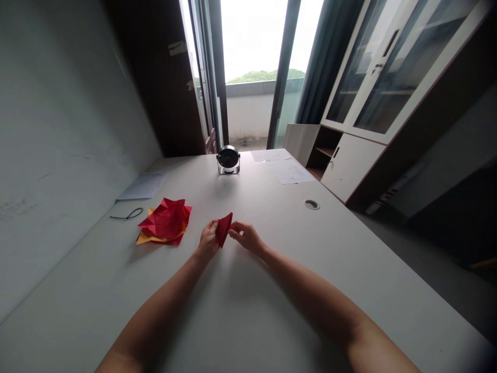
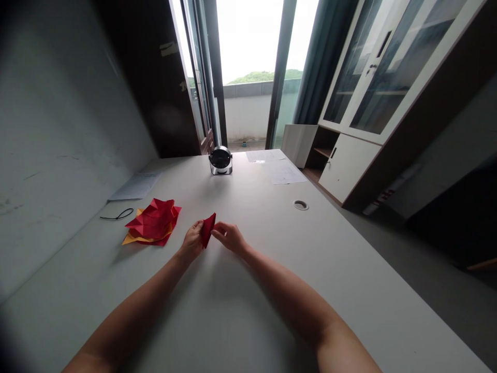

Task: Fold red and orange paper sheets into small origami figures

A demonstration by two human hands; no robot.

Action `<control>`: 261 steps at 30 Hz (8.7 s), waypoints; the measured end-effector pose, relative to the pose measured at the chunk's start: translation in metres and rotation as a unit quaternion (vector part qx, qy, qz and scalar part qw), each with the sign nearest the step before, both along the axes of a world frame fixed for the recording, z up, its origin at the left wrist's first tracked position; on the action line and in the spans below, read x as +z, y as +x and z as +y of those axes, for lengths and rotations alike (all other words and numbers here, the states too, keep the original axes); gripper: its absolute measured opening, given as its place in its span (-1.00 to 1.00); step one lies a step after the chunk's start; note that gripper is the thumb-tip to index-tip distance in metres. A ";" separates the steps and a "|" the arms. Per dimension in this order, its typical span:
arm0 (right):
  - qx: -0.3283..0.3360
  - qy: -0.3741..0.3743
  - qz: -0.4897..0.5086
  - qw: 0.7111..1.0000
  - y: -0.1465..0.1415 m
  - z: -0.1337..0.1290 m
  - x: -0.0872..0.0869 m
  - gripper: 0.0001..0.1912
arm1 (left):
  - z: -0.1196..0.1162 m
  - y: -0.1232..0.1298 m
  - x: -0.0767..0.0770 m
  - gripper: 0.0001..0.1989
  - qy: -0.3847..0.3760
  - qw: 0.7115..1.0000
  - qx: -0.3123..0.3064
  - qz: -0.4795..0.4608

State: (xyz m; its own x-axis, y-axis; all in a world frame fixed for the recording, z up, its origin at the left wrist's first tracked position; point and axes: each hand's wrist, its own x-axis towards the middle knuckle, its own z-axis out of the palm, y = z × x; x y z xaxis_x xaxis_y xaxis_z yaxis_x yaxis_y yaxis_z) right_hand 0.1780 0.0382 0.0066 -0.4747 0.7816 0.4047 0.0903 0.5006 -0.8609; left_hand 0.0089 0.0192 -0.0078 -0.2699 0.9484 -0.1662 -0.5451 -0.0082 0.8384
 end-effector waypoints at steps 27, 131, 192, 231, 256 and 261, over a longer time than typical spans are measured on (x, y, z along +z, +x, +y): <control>-0.060 0.100 0.022 0.993 0.005 0.006 -0.003 -0.64 | -0.009 0.001 0.008 -0.64 -0.014 0.992 -0.117 0.054; -0.082 0.020 -0.046 0.995 0.002 0.016 -0.018 -0.82 | -0.024 -0.001 0.018 -0.68 0.116 0.861 -0.043 0.494; -0.108 -0.061 0.047 0.991 0.002 0.022 -0.021 -0.63 | -0.012 0.005 0.003 -0.54 0.101 0.956 -0.115 0.248; 0.069 -0.148 0.107 0.981 0.002 0.016 -0.012 -0.62 | -0.005 -0.007 0.001 -0.68 0.080 0.972 -0.038 0.216; -0.003 -0.129 0.149 0.980 -0.001 0.023 -0.024 -0.77 | -0.008 -0.004 0.005 -0.64 0.075 0.956 -0.158 0.235; -0.022 -0.134 0.148 0.980 -0.002 0.018 -0.023 -0.76 | -0.011 -0.002 0.009 -0.58 0.058 0.955 -0.162 0.241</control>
State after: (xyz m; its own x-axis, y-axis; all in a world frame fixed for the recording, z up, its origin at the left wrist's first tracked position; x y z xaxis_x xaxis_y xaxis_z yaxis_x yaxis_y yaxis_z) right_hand 0.1763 0.0566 -0.0162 -0.3307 0.8959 0.2966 -0.1664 0.2540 -0.9528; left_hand 0.0067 0.0087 0.0015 0.0216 0.9997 0.0150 -0.0859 -0.0131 0.9962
